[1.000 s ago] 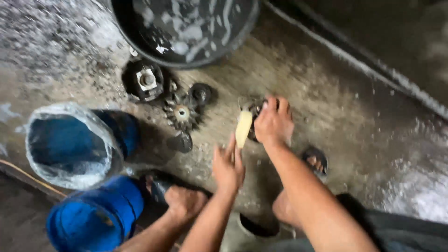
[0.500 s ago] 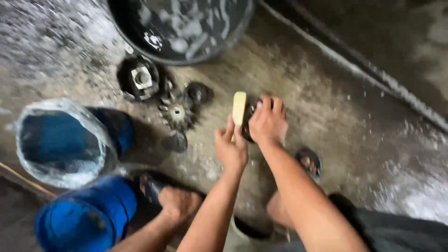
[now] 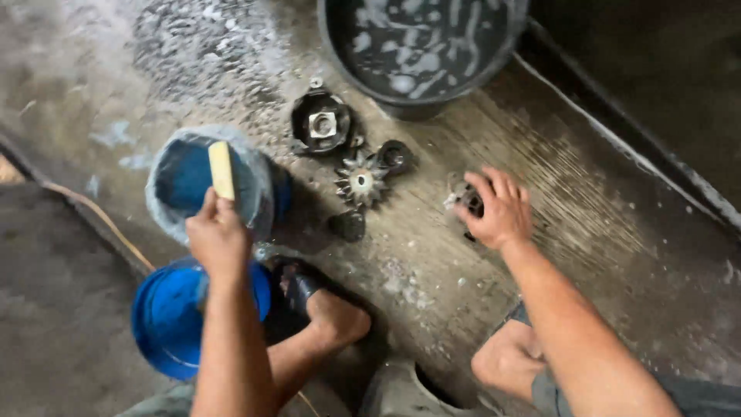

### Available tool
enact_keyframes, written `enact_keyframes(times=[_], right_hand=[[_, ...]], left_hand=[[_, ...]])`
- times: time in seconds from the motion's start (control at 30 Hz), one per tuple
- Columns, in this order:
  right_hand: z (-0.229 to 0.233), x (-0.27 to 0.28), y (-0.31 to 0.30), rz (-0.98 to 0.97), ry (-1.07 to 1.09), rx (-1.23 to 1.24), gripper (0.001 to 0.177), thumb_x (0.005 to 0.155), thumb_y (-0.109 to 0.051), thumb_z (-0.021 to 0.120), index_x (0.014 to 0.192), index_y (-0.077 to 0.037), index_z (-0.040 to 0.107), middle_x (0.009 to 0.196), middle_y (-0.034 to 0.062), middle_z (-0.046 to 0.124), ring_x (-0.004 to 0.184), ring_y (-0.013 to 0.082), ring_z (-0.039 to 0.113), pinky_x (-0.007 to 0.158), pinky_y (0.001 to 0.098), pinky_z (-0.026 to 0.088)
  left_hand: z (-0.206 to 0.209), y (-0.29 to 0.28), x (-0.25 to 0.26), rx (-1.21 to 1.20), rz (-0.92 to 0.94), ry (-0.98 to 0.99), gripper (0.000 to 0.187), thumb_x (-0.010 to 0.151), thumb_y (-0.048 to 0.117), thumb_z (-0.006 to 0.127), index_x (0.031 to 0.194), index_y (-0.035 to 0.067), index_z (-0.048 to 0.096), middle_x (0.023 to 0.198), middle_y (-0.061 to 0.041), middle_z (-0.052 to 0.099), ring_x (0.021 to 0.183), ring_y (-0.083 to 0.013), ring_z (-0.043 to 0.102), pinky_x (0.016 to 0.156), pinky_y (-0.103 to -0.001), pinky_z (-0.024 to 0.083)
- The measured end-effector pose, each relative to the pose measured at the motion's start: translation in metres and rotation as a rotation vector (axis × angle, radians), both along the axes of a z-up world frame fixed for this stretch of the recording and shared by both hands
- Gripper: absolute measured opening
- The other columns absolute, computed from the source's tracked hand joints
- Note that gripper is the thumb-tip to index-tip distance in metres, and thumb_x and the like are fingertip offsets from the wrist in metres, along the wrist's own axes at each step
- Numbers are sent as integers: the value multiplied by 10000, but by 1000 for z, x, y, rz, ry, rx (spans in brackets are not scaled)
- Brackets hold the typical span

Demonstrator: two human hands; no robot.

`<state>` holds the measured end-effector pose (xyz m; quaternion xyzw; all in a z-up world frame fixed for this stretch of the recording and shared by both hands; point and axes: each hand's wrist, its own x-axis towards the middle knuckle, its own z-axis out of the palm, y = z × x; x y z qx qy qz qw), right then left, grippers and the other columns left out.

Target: The person scrubs a cylindrical mechanical part with a yellow brush, repeatedly dipping the brush into a bucket of soapy water and rinsing the part in a black basin. The person rotates the part to clean different sides and continues scrubbing throughout the clip.

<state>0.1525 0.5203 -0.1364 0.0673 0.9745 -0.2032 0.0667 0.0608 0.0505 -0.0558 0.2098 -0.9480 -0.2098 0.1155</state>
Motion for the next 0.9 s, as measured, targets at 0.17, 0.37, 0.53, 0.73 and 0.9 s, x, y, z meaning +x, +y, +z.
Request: enact_keyframes(times=[0.17,0.37,0.53,0.73,0.9], right_hand=[[38,-3,-9,150,-217,202,915,749,-811,605,1514,-341,427,1535,38,472,1465,268,417,1073,567,436],[40,11,-42,-259,-218,185,922,734,-856,623,1424,-255,507,1379,93,583,1307,330,549,990,574,488],[5,28,-38,-408,-397,254,1034,754,-1000,419,1346,-157,513,1306,149,615,1289,343,565,1013,535,494],[-37,48,-27,-511,-10,97,693,954,-759,508,1365,-202,544,1225,112,641,1192,345,614,984,526,466],[-57,53,-24,-693,87,-60,450,1043,-663,530,1167,-245,645,1124,67,624,1136,319,639,973,463,506]], left_hand=[[-49,-88,-45,-94,70,-443,329,922,532,599,1023,289,796,756,-57,740,866,-360,747,737,-531,574],[-98,-75,-90,15,141,-727,394,741,319,736,1056,91,797,979,-202,753,1003,-405,735,854,-529,593],[-98,-79,-83,26,128,-811,517,791,424,791,1171,75,767,1125,-219,739,1090,-394,713,904,-520,588],[51,-35,9,115,-52,-430,462,1056,485,583,1127,75,781,992,-275,749,981,-510,691,833,-624,526],[70,4,56,1567,231,-234,300,972,465,621,886,180,661,738,32,515,506,-102,471,405,-149,346]])
